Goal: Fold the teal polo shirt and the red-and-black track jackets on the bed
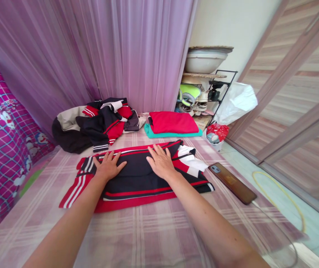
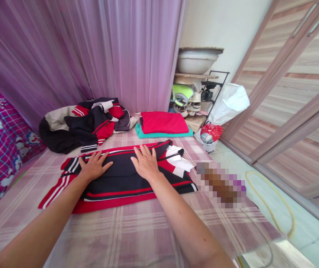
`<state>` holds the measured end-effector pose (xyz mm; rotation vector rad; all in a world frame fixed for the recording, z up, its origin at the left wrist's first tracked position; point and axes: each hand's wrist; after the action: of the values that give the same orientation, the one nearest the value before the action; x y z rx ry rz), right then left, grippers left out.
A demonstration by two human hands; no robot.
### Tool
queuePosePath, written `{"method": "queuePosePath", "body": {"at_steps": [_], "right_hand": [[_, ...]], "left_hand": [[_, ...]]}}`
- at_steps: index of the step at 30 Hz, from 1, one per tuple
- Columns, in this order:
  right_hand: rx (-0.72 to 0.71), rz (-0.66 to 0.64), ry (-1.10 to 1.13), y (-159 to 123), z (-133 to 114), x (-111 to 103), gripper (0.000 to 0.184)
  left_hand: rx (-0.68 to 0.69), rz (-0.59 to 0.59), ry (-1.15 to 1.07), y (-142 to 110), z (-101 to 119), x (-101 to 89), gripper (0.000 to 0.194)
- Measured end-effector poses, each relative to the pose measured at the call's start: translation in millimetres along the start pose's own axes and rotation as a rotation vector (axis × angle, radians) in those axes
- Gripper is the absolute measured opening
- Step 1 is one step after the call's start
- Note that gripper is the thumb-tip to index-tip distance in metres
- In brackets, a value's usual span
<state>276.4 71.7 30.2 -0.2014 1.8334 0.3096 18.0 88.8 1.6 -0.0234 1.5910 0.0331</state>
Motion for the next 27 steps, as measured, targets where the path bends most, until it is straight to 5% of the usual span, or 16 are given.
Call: {"method": "queuePosePath", "body": {"at_steps": [6, 12, 18, 24, 27], "right_hand": [[-0.042, -0.169, 0.031, -6, 6, 18, 0.060], [0.053, -0.110, 0.005, -21, 42, 13, 0.059], [0.073, -0.065, -0.031, -31, 52, 14, 0.060], [0.057, -0.017, -0.070, -31, 52, 20, 0.058], [0.073, -0.037, -0.082, -31, 51, 20, 0.057]], "left_hand": [[-0.005, 0.007, 0.010, -1, 0, -2.5, 0.071], [0.000, 0.007, 0.012, -1, -2, -1.7, 0.070], [0.004, -0.039, -0.002, 4, -5, -9.0, 0.068], [0.113, 0.203, -0.012, -24, -56, -13.8, 0.064], [0.003, 0.156, -0.060, -43, -83, -1.2, 0.064]]}}
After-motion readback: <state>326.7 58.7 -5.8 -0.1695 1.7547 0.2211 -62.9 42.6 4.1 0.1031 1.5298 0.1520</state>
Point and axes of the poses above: each hand's wrist, its own y-axis towards the middle knuckle, its own x-axis out of the palm, z = x × y, and after that the axes turned 3 degrees about y, right-handed
